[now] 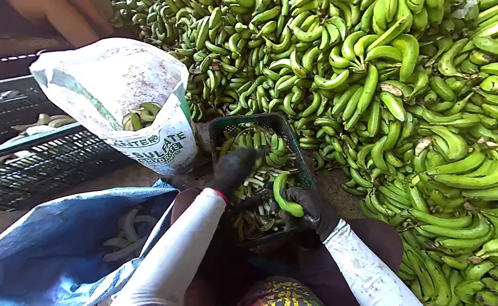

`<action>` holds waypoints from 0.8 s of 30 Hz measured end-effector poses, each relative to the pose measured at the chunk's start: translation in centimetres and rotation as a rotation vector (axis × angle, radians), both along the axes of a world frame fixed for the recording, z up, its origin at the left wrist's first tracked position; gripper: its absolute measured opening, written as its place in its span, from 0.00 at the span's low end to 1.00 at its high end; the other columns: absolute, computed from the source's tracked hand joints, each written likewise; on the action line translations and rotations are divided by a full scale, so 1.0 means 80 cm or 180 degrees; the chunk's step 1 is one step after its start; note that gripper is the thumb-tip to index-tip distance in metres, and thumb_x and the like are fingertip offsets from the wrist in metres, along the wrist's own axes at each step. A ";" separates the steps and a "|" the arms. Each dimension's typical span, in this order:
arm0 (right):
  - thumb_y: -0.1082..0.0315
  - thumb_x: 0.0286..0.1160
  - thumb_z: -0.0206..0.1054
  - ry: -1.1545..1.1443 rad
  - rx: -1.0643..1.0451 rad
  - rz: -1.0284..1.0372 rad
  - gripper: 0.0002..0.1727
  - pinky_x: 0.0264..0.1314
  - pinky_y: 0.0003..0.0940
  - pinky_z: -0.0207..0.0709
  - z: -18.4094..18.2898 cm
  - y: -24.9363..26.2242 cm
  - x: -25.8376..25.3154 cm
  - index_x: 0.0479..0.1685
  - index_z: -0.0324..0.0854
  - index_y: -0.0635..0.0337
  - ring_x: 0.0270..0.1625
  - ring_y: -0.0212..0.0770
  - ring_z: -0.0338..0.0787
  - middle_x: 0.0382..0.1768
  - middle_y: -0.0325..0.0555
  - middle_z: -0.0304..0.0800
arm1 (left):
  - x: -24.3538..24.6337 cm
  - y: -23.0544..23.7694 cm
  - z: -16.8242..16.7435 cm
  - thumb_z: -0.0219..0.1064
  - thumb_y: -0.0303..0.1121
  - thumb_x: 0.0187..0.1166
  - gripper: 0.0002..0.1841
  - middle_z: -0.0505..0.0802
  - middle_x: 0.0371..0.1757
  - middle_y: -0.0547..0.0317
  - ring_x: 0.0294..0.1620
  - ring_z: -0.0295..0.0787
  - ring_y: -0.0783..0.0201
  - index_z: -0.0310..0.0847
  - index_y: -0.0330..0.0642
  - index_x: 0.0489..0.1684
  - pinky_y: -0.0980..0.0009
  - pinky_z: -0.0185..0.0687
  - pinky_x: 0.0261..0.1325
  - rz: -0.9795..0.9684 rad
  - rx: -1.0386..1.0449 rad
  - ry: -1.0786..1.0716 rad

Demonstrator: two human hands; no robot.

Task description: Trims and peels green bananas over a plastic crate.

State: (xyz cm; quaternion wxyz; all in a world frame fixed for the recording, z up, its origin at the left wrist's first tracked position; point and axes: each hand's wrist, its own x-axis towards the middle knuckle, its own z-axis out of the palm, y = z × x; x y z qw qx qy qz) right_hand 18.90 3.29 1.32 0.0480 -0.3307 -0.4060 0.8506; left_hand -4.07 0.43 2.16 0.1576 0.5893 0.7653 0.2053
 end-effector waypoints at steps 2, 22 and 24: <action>0.63 0.89 0.46 -0.0300 0.0325 0.0358 0.13 0.23 0.33 0.85 0.013 -0.001 -0.019 0.59 0.71 0.57 0.22 0.38 0.86 0.34 0.46 0.89 | -0.052 0.005 0.008 0.45 0.53 0.94 0.27 0.90 0.52 0.39 0.53 0.89 0.43 0.79 0.38 0.68 0.39 0.82 0.58 0.1090 0.0415 -0.1350; 0.54 0.85 0.59 -0.2722 0.4885 0.0959 0.24 0.58 0.72 0.77 0.014 0.141 -0.288 0.67 0.77 0.66 0.61 0.71 0.87 0.57 0.70 0.87 | -0.038 -0.002 0.020 0.40 0.45 0.97 0.23 0.80 0.24 0.64 0.17 0.72 0.74 0.77 0.39 0.50 0.81 0.72 0.23 0.1820 0.1843 -0.5517; 0.57 0.85 0.61 -0.3021 0.4406 0.1488 0.25 0.72 0.67 0.71 -0.017 0.129 -0.281 0.75 0.77 0.62 0.73 0.66 0.81 0.71 0.65 0.82 | -0.033 -0.002 0.021 0.38 0.43 0.97 0.22 0.78 0.22 0.65 0.18 0.73 0.74 0.76 0.39 0.47 0.80 0.73 0.25 0.1653 0.1896 -0.5557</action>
